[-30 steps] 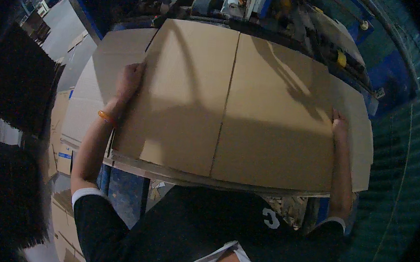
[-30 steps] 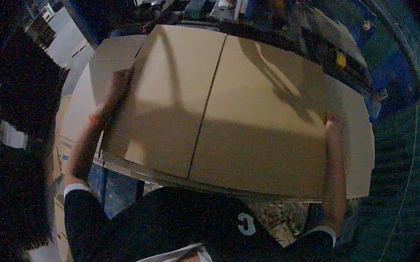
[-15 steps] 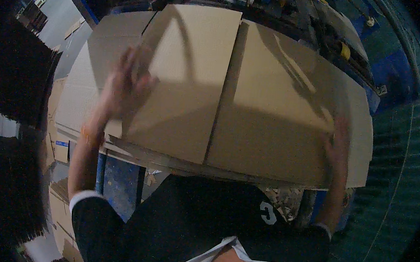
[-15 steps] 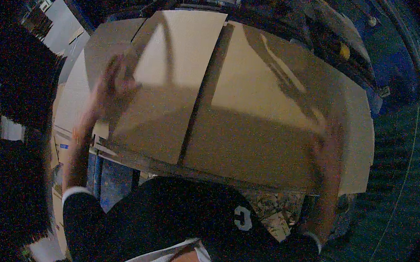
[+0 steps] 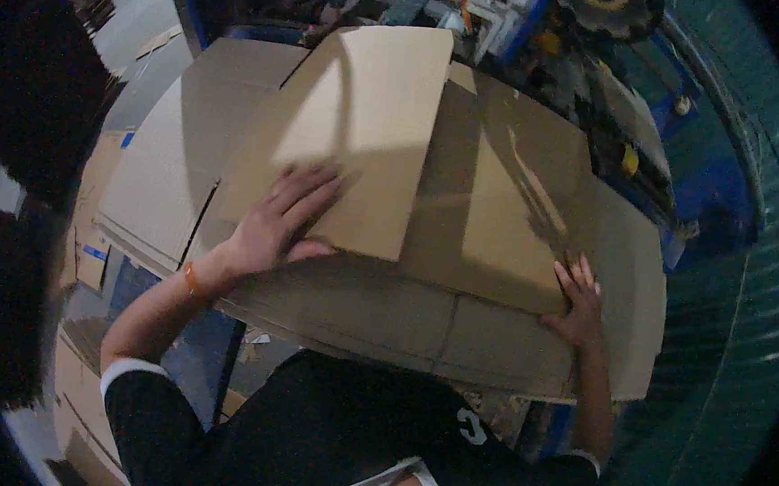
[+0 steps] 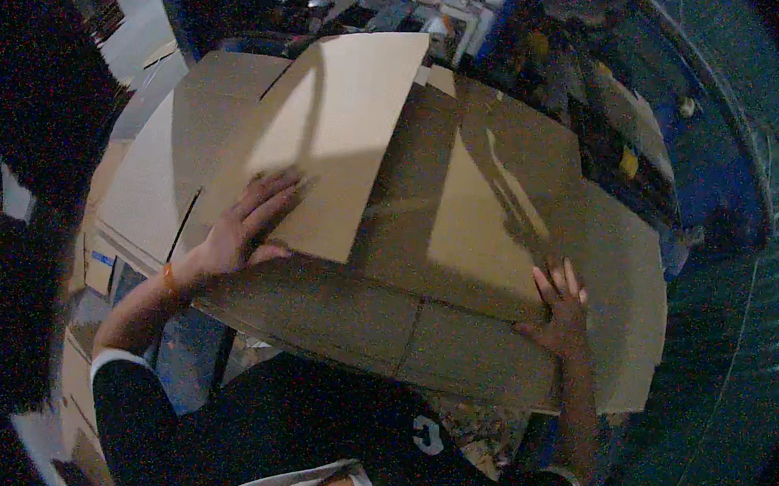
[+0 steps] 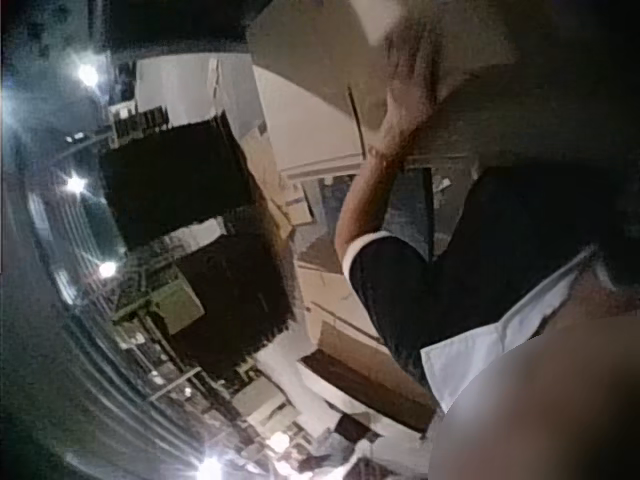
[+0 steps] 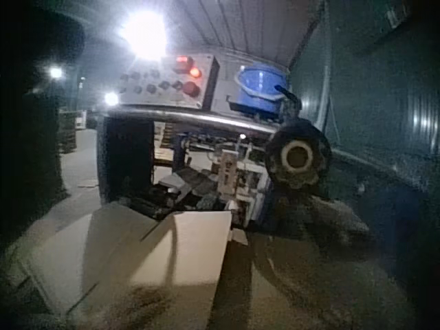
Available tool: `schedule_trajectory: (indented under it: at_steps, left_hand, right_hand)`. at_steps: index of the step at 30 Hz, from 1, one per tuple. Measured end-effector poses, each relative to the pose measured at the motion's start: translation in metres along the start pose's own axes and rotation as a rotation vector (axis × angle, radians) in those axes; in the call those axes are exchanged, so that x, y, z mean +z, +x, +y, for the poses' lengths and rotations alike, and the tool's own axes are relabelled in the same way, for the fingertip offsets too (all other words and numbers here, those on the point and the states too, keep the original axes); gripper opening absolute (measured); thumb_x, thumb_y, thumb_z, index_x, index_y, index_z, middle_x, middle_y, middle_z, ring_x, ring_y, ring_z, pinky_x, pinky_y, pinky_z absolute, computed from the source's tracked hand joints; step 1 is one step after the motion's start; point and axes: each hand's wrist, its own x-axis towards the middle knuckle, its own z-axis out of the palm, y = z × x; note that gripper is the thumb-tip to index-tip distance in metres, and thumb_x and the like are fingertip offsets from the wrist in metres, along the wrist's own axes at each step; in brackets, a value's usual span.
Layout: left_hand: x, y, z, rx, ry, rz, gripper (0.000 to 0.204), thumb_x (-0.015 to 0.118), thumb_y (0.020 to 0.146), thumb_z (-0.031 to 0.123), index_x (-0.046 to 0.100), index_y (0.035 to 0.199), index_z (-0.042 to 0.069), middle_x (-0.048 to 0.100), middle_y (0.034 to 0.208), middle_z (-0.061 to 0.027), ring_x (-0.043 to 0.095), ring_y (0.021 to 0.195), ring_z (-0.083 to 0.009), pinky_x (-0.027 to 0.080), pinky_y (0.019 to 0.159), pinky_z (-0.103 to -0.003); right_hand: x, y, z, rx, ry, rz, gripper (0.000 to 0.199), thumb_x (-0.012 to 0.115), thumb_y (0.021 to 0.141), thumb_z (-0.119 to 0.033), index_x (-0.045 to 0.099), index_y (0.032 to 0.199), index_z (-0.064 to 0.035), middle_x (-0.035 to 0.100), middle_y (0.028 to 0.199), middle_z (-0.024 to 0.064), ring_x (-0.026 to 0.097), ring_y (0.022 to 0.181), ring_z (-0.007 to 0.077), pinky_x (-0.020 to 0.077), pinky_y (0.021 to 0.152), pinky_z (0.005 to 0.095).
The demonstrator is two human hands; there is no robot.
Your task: The person repeatedly picks up flat cardboard sheets from a pile and places them onto a conveyor or machine platform. The person aligns each sheet by hand and stacks them in a neat pile. The task continues throughout the clip with no visible change in method or destination.
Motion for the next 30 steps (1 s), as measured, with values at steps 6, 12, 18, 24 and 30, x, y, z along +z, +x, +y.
schedule_trajectory:
  at_steps: [6,12,18,24,30]
  left_hand:
    - [0.035,0.091,-0.06,0.007,0.099,0.214,0.071,0.056,0.079,0.048,0.034,0.133,0.006,0.042,0.13,-0.0174,0.037,0.123,-0.0345,0.025,0.102,-0.053]
    - [0.013,0.11,-0.061,-0.227,0.456,0.373,0.07,0.054,0.081,0.048,0.033,0.134,0.008,0.038,0.133,-0.0162,0.03,0.127,-0.0337,0.021,0.102,-0.057]
    - [-0.064,-0.065,-0.042,-0.526,0.215,0.612,0.078,0.072,0.072,0.02,0.031,0.135,0.003,0.029,0.141,-0.0205,0.031,0.128,-0.0356,0.022,0.106,-0.044]
    - [-0.07,-0.186,-0.047,-1.261,0.177,0.536,0.082,0.065,0.075,0.028,0.021,0.137,-0.004,0.025,0.142,-0.0233,0.02,0.134,-0.0354,0.005,0.105,-0.058]
    - [-0.054,-0.206,-0.045,-1.04,0.003,0.4,0.084,0.067,0.072,0.038,0.028,0.134,-0.003,0.012,0.139,-0.0362,0.005,0.13,-0.0526,0.002,0.1,-0.065]
  right_hand:
    - [0.013,0.071,0.037,0.05,0.308,0.079,0.07,0.061,0.074,-0.048,0.042,0.133,-0.0162,0.034,0.14,0.0134,0.026,0.131,0.0341,0.0299,0.102,0.0444]
    - [0.013,0.129,0.03,0.016,-0.102,0.286,0.051,0.056,0.084,-0.022,0.043,0.13,-0.0055,0.034,0.139,0.0172,0.034,0.126,0.0342,0.0299,0.102,0.0402]
    - [0.014,0.051,0.021,0.508,-0.022,0.102,0.045,0.049,0.09,-0.029,0.045,0.12,0.004,0.037,0.134,0.021,0.038,0.12,0.038,0.0342,0.098,0.0416]
    - [0.025,-0.093,-0.011,1.015,-0.085,0.204,0.045,0.048,0.09,-0.029,0.043,0.122,0.0023,0.037,0.134,0.02,0.039,0.119,0.0367,0.0355,0.097,0.0426]
    - [0.04,-0.163,-0.046,1.247,0.133,0.389,0.046,0.048,0.09,-0.029,0.042,0.125,0.0005,0.038,0.133,0.019,0.041,0.117,0.0354,0.0368,0.096,0.0437]
